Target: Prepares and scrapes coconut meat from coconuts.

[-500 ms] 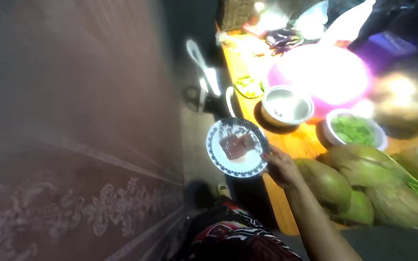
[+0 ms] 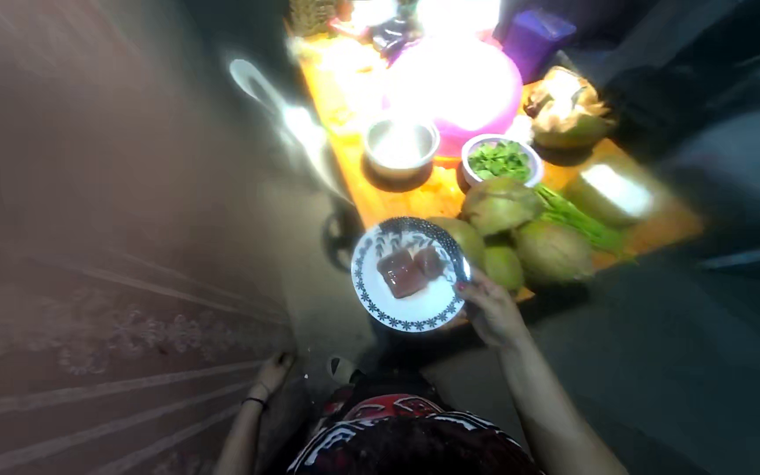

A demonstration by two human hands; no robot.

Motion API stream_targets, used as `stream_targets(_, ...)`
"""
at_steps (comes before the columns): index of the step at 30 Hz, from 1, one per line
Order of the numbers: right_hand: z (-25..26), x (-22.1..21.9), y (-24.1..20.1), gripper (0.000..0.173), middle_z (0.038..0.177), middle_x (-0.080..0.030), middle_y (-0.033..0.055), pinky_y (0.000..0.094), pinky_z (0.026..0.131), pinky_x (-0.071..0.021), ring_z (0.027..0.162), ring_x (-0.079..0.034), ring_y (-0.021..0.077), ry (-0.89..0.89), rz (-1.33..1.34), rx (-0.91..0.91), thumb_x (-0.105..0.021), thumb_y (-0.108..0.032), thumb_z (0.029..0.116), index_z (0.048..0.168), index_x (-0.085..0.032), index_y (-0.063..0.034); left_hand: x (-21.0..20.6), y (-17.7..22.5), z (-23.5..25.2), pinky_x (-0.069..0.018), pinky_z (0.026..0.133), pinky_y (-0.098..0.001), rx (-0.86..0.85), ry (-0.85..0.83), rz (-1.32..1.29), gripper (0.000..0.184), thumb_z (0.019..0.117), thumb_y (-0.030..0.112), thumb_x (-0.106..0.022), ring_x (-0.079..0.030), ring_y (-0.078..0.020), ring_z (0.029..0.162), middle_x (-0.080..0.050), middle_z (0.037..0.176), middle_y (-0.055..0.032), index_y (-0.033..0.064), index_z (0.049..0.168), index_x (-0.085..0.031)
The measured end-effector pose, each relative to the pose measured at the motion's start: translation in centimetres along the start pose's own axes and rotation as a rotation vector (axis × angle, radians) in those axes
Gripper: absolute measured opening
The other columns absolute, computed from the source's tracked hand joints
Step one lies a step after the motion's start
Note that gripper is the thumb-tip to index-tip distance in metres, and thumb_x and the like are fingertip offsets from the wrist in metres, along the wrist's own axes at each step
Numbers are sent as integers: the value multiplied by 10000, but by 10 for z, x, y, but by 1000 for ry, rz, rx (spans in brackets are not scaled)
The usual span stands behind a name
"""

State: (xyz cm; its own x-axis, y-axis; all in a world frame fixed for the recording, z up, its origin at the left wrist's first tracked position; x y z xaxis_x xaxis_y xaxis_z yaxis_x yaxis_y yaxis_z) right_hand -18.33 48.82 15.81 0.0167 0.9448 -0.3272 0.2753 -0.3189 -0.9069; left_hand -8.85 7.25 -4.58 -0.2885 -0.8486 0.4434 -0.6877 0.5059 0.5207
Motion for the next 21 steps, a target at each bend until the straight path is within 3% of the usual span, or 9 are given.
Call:
stream_targets(3, -49, 59, -6, 282, 838, -738, 78, 297, 537, -622, 588, -699, 141, 40, -19, 42, -491, -17, 986, 1233, -626, -31, -52, 86, -32, -529, 948, -421, -136, -12, -242, 382, 1115, 202, -419, -655, -271, 1109, -626, 1301, -218, -29, 1402, -520)
stream_targets(7, -113, 136, -11, 286, 836, -731, 76, 300, 558, -631, 597, -700, 141, 101, -23, 61, -492, -9, 998, 1252, -623, -18, -154, 199, -111, -570, 898, -357, -398, -219, -547, 505, 1136, 270, -204, -702, -187, 991, -704, 1135, -135, -45, 1365, -525)
stream_targets(9, -142, 170, -13, 294, 856, -735, 67, 304, 567, -632, 614, -706, 141, 132, -19, 64, -492, -12, 1003, 1275, -605, -17, -203, 237, -152, -594, 850, -328, -477, -344, -627, 514, 1131, 293, -155, -715, -141, 912, -729, 1013, -57, 6, 1315, -539)
stream_targets(11, -164, 200, -16, 297, 871, -739, 65, 311, 572, -637, 626, -712, 146, 152, -22, 76, -495, -21, 1002, 1280, -601, -15, -242, 261, -178, -601, 812, -287, -524, -448, -638, 559, 1119, 344, -107, -709, -96, 888, -736, 984, -8, 72, 1265, -572)
stream_targets(14, -180, 240, -19, 296, 890, -743, 74, 318, 578, -642, 637, -722, 156, 152, -25, 90, -489, -19, 1014, 1289, -597, -9, -281, 283, -192, -593, 838, -319, -562, -522, -589, 524, 1114, 373, -178, -698, -108, 950, -726, 1064, -23, 88, 1311, -572)
stream_targets(17, -175, 272, -22, 297, 867, -740, 63, 302, 577, -636, 633, -715, 140, 151, -21, 92, -488, -13, 999, 1274, -601, -4, -306, 304, -191, -604, 824, -363, -551, -516, -506, 387, 1071, 266, -353, -703, -133, 902, -706, 1016, -36, 64, 1367, -498)
stream_targets(21, -141, 306, -30, 281, 840, -734, 68, 295, 566, -628, 612, -706, 139, 157, 27, 79, -487, -16, 1003, 1254, -612, -3, -328, 348, -178, -613, 817, -358, -500, -542, -483, 371, 1066, 184, -399, -718, -151, 892, -711, 1016, -56, 71, 1418, -440)
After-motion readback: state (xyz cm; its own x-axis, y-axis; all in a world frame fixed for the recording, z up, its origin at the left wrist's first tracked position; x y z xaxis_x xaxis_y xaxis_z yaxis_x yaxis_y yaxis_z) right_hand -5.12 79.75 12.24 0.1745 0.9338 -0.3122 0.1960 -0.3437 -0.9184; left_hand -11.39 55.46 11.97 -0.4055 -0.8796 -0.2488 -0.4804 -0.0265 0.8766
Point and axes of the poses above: each hand's wrist, its own z-axis towards the middle knuckle, its own x-axis out of the back of the hand, y = z × x, the point moved 6 cm from there along z, towards the middle knuckle
